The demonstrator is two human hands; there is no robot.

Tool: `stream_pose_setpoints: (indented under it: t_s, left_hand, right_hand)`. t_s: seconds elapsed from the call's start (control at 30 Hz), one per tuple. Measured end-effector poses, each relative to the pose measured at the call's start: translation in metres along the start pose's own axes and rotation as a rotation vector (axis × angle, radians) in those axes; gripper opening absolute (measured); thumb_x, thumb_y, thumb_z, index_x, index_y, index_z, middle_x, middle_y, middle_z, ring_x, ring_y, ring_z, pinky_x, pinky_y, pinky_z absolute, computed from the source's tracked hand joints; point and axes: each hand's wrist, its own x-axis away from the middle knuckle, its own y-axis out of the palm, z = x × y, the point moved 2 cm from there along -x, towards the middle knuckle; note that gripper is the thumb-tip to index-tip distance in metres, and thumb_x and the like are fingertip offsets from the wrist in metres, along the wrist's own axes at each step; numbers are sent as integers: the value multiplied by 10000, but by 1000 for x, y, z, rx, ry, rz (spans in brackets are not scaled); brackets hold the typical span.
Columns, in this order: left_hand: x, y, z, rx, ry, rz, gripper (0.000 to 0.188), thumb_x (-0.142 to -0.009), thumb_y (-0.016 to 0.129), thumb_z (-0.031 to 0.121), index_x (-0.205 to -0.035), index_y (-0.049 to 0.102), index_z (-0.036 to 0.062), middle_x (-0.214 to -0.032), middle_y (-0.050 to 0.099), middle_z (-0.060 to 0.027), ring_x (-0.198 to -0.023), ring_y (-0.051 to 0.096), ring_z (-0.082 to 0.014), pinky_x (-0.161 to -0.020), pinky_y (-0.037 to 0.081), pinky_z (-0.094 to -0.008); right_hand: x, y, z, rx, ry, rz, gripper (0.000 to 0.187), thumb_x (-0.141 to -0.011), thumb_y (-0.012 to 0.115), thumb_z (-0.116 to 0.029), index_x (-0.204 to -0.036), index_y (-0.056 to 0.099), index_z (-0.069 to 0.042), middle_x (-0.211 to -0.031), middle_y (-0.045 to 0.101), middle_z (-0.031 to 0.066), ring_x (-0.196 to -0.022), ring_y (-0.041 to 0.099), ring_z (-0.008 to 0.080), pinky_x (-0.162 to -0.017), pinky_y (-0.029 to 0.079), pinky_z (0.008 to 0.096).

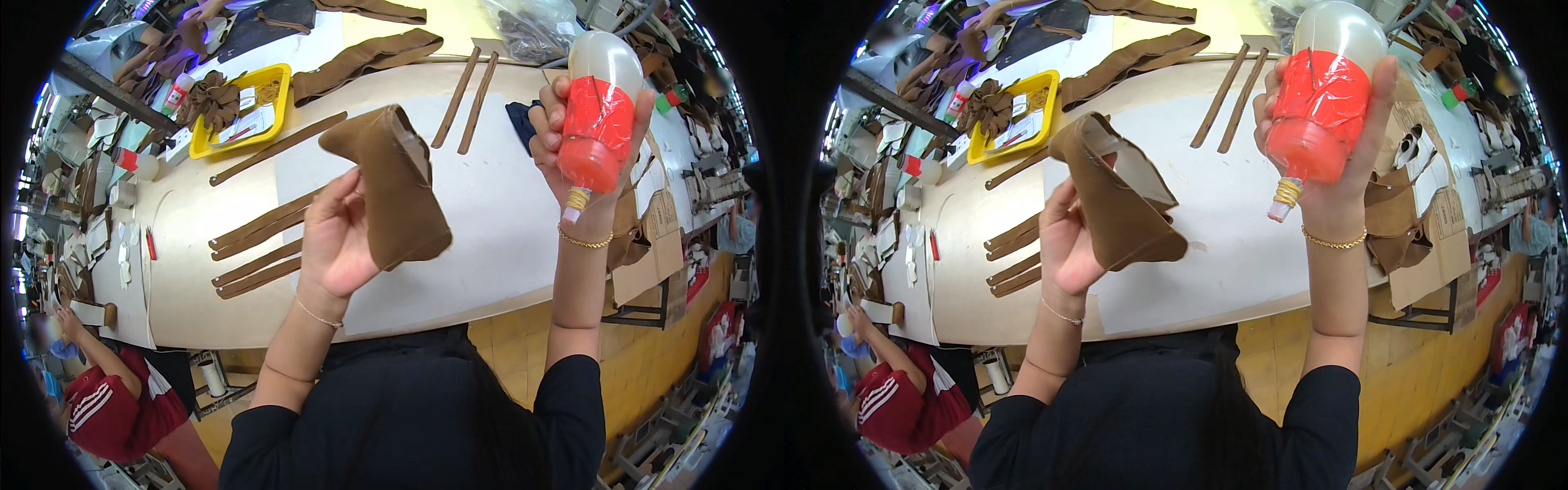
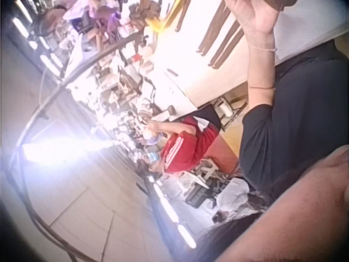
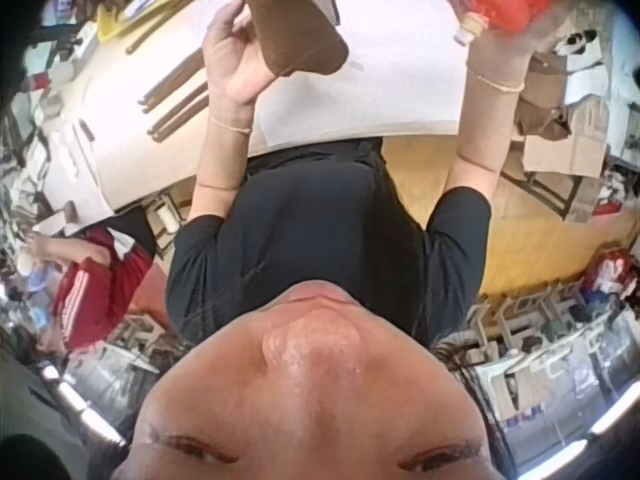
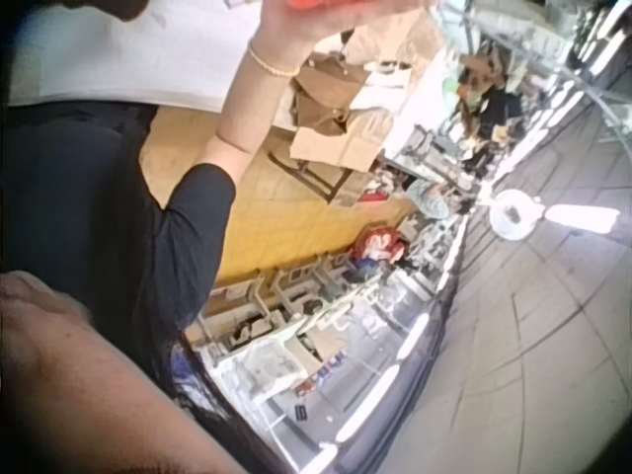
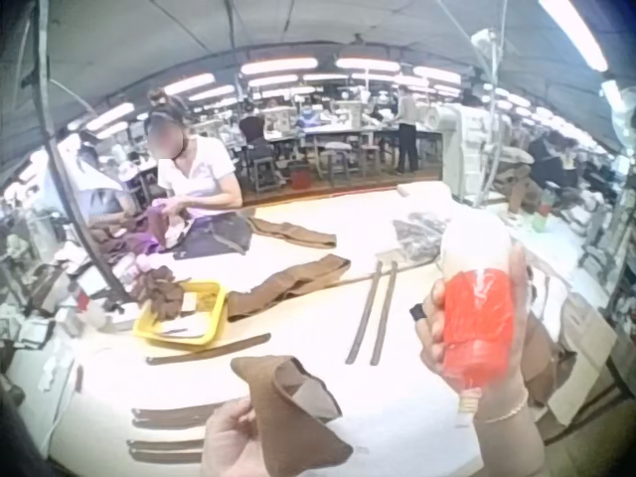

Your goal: The person applies glue from a red-capped bottle to brown leather pieces and strips on a white worktable. They fold and press the glued leather sections together, then apply glue to long leather strips and align them on the table. The person repeats this process with additional leather pieces and strips.

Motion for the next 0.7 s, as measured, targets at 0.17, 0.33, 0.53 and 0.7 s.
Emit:
stream_pose_setpoints:
  t_s: [0.17,0.33,0.53,0.7]
  left_hand:
    - [-5,23,-4,-391,85,42,401,-984,454,272,-1315,444,47,-1258,564,-102,-1215,506,-254,-1046,400,-455]
    - [3,43,-5,-1191,164,112,717,-764,739,113,-1360,352,13,-1186,577,-142,-1151,555,-264,-967,468,-414]
    - [7,61,-8,-1530,54,121,745,-728,796,67,-1318,352,-28,-1155,574,-108,-1050,581,-167,-902,485,-313]
    - [11,60,-7,-1561,27,95,732,-718,801,73,-1313,383,-9,-1152,561,-80,-1075,540,-143,-930,446,-292]
  right_hand:
    - [-7,1,-11,87,-45,-147,798,-810,534,-702,-1093,470,42,-862,547,126,-751,566,208,-600,540,286]
    - [-13,17,-15,246,-379,212,829,-808,526,-711,-1181,455,26,-992,578,164,-829,590,236,-636,549,299]
    - [-29,20,-17,675,-606,183,797,-838,442,-720,-1277,431,-55,-1107,580,141,-953,635,204,-768,571,351]
    - [-41,60,6,552,-659,-167,580,-949,407,-568,-1250,450,-74,-998,583,30,-896,589,132,-776,502,273]
